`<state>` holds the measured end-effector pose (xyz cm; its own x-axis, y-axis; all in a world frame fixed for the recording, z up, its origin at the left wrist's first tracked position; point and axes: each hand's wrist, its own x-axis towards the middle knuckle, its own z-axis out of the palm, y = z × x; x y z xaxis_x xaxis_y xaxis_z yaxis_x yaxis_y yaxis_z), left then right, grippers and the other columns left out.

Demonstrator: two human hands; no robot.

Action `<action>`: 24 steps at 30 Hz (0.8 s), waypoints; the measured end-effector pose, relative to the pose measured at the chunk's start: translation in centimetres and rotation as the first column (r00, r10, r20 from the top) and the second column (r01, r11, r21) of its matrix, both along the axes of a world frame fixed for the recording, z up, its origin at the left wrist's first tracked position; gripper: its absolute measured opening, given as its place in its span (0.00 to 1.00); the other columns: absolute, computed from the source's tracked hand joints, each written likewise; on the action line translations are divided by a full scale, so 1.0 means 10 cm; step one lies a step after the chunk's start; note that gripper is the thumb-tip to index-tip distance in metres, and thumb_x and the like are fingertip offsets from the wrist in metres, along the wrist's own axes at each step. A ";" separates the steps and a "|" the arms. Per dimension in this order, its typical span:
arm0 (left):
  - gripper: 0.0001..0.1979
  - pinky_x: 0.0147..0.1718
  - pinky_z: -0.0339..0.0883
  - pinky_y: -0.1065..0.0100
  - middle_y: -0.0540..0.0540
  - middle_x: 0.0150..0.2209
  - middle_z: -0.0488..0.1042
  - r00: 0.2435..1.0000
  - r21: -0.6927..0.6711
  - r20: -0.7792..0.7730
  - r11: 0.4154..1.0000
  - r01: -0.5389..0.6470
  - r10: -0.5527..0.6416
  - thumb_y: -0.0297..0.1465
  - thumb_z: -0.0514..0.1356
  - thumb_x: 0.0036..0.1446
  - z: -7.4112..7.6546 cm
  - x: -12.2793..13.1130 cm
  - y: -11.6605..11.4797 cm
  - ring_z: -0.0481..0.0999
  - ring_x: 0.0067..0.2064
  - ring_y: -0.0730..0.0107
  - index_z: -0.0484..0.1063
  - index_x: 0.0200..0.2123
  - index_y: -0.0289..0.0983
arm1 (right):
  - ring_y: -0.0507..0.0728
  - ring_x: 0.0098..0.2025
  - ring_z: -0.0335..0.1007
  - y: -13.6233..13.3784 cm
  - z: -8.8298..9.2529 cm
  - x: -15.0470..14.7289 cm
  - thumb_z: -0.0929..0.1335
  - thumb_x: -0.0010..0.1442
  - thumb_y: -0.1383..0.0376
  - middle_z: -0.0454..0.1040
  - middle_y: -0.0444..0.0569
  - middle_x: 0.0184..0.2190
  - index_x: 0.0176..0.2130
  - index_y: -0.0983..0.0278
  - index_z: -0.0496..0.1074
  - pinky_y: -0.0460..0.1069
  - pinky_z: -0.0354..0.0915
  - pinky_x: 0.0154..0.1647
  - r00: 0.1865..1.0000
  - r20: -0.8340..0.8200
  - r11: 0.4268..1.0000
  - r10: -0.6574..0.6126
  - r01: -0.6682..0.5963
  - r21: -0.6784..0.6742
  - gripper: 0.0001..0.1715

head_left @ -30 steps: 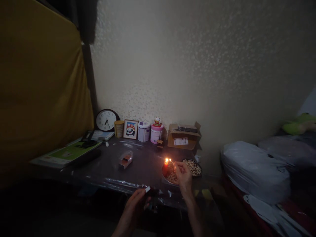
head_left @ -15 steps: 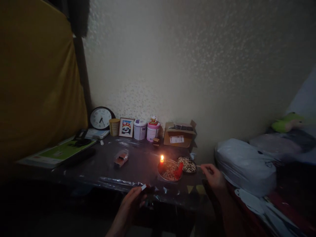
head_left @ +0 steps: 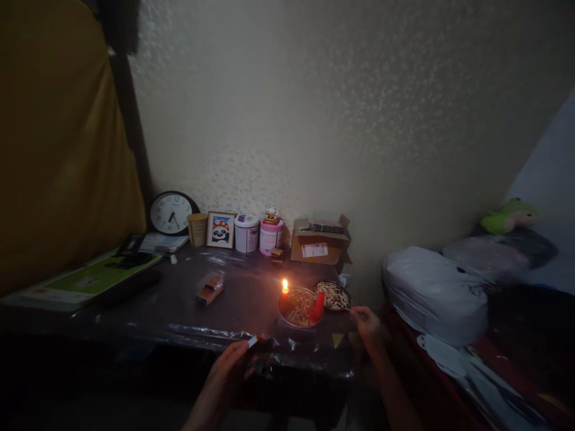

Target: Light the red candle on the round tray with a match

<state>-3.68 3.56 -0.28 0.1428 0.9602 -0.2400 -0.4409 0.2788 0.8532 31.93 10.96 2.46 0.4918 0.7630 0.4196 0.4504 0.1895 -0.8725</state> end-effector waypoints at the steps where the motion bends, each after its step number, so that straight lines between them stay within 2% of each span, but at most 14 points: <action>1: 0.17 0.45 0.64 0.60 0.47 0.42 0.78 1.000 -0.011 0.023 1.000 -0.010 0.010 0.45 0.62 0.44 0.01 0.00 0.00 0.73 0.47 0.57 0.73 0.35 0.42 | 0.58 0.24 0.71 0.04 -0.04 -0.01 0.67 0.40 0.50 0.74 0.46 0.18 0.22 0.62 0.72 0.50 0.66 0.27 1.000 0.009 1.000 -0.001 0.001 -0.005 0.18; 7: 0.13 0.41 0.66 0.62 0.47 0.36 0.79 0.995 -0.045 0.084 0.998 -0.045 0.049 0.43 0.65 0.41 0.09 0.02 -0.01 0.75 0.43 0.57 0.74 0.29 0.42 | 0.59 0.29 0.71 0.35 -0.19 -0.05 0.66 0.41 0.52 0.76 0.48 0.24 0.22 0.63 0.72 0.51 0.65 0.32 0.996 0.076 0.998 -0.051 0.053 -0.023 0.16; 11: 0.15 0.40 0.65 0.63 0.46 0.34 0.78 0.996 -0.050 0.080 0.998 -0.030 0.034 0.43 0.65 0.42 0.09 0.01 -0.01 0.75 0.43 0.57 0.74 0.31 0.40 | 0.57 0.27 0.69 0.47 -0.23 -0.07 0.65 0.42 0.55 0.74 0.46 0.22 0.19 0.61 0.70 0.50 0.64 0.31 0.988 0.133 0.996 -0.075 0.080 -0.034 0.12; 18: 0.15 0.43 0.64 0.59 0.44 0.36 0.79 0.995 -0.046 0.085 0.998 -0.043 0.047 0.43 0.65 0.42 0.09 0.02 -0.01 0.75 0.44 0.55 0.74 0.30 0.39 | 0.56 0.28 0.67 0.46 -0.22 -0.16 0.64 0.44 0.59 0.71 0.46 0.22 0.19 0.62 0.71 0.48 0.62 0.32 0.970 0.226 0.994 -0.093 0.103 -0.036 0.11; 24: 0.17 0.44 0.63 0.58 0.43 0.37 0.80 0.997 -0.044 0.059 0.998 -0.042 0.044 0.43 0.65 0.39 0.14 0.00 -0.04 0.75 0.44 0.53 0.75 0.31 0.39 | 0.56 0.27 0.66 0.35 -0.11 -0.20 0.65 0.44 0.59 0.71 0.47 0.24 0.23 0.62 0.74 0.49 0.62 0.31 0.965 0.236 0.993 -0.111 0.114 0.001 0.11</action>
